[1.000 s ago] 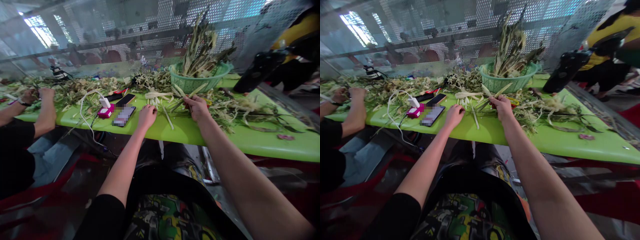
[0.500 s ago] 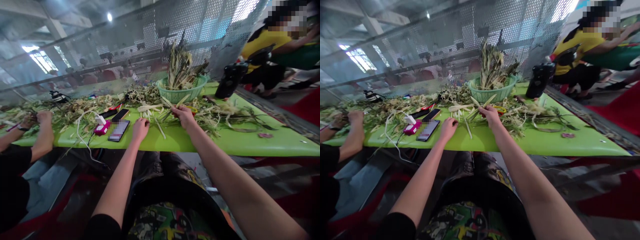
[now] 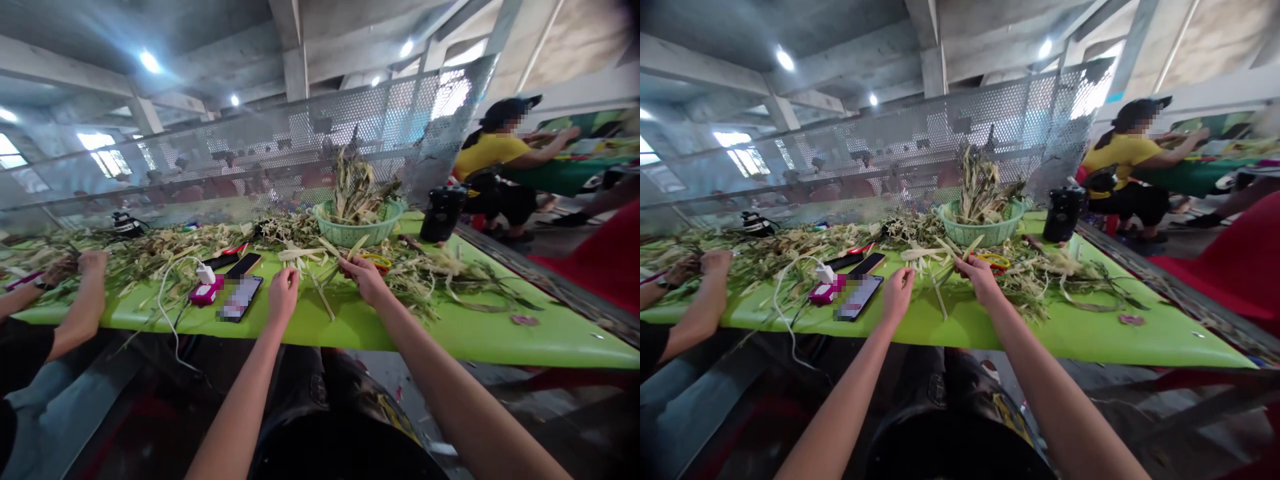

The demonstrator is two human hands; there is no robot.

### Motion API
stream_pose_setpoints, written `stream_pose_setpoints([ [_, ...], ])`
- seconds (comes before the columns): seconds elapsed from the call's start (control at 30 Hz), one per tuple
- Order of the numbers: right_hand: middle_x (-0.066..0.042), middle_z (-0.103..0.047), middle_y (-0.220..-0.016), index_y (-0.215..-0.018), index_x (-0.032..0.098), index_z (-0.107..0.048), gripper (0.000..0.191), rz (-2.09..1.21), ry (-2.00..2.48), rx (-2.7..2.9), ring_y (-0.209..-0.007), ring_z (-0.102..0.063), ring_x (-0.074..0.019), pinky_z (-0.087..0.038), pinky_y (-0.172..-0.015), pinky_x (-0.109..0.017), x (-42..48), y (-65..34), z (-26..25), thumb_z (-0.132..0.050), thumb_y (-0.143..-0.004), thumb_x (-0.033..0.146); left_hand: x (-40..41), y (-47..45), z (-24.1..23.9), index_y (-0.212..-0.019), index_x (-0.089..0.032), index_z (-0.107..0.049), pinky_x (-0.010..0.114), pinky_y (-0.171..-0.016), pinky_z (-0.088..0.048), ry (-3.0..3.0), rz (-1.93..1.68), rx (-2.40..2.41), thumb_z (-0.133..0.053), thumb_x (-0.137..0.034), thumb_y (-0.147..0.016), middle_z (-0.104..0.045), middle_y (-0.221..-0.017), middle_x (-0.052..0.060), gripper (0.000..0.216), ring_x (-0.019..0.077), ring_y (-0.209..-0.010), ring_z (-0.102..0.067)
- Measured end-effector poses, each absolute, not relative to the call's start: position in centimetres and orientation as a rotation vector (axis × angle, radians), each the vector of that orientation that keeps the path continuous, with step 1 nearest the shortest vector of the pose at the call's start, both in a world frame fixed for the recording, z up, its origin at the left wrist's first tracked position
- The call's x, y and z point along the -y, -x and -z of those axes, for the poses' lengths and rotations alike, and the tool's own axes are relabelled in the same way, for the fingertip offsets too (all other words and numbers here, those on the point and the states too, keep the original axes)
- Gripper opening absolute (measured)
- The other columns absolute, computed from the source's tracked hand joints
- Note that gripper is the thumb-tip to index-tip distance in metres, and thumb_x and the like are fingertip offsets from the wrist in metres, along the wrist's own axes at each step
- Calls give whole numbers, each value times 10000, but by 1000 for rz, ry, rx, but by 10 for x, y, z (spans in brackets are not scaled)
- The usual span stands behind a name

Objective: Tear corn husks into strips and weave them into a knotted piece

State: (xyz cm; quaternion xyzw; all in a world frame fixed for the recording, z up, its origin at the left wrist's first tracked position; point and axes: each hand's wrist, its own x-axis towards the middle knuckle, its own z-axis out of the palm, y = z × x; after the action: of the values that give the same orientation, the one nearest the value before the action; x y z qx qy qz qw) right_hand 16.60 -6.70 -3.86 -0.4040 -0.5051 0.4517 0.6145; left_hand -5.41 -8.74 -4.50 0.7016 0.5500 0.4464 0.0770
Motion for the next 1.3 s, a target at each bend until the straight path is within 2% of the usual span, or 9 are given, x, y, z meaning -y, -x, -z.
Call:
stream_pose_setpoints([
  [0.17,1,-600,-601,-685,181,-667,313,-1111,914,1261,-536,-476,-118,-353,-536,-268,72,-159,35,-777,-630,468,90,30,40,-981,-226,-637,290,-772,-460,-2095,-1359,-1456,-427,-351,-951,-697,-962,57,246,183,-895,-624],
  [0.3,-5,-614,-622,-695,177,-679,295,-1150,905,1315,-572,-497,-129,-363,-564,-270,75,-157,33,-786,-623,442,91,6,41,-911,-218,-650,283,-686,-447,-2083,-1311,-1337,-449,-407,-936,-696,-857,50,278,179,-782,-618],
  [0.47,-4,-610,-609,-668,180,-678,306,-1130,929,1310,-572,-488,-133,-357,-577,-278,75,-158,34,-769,-639,470,89,-5,45,-800,-211,-637,272,-667,-416,-2072,-1310,-1335,-524,-351,-903,-669,-776,37,207,168,-720,-591],
  [0.7,20,-573,-563,-616,186,-645,361,-1058,967,1270,-546,-454,-122,-337,-564,-274,71,-156,40,-783,-610,520,90,-5,42,-723,-203,-595,282,-697,-405,-2191,-1290,-1301,-549,-291,-886,-634,-752,35,191,182,-775,-571],
  [0.9,-1,-599,-561,-597,178,-666,382,-1120,998,1285,-540,-494,-130,-378,-557,-277,75,-161,36,-788,-601,539,93,2,44,-801,-209,-599,253,-653,-431,-1914,-1246,-1273,-552,-359,-875,-654,-766,17,175,155,-718,-596],
  [1.07,-27,-652,-578,-621,179,-700,375,-1180,1037,1256,-520,-539,-154,-408,-518,-287,75,-162,39,-776,-600,545,88,8,47,-938,-203,-593,247,-679,-468,-1666,-1404,-1316,-642,-330,-807,-654,-849,29,189,151,-776,-631],
  [1.3,-23,-674,-595,-637,168,-721,338,-1131,1040,1295,-518,-537,-143,-423,-534,-280,77,-158,38,-810,-561,484,90,6,45,-725,-202,-557,276,-691,-447,-1841,-1410,-1537,-655,-230,-775,-646,-766,26,114,174,-769,-610],
])
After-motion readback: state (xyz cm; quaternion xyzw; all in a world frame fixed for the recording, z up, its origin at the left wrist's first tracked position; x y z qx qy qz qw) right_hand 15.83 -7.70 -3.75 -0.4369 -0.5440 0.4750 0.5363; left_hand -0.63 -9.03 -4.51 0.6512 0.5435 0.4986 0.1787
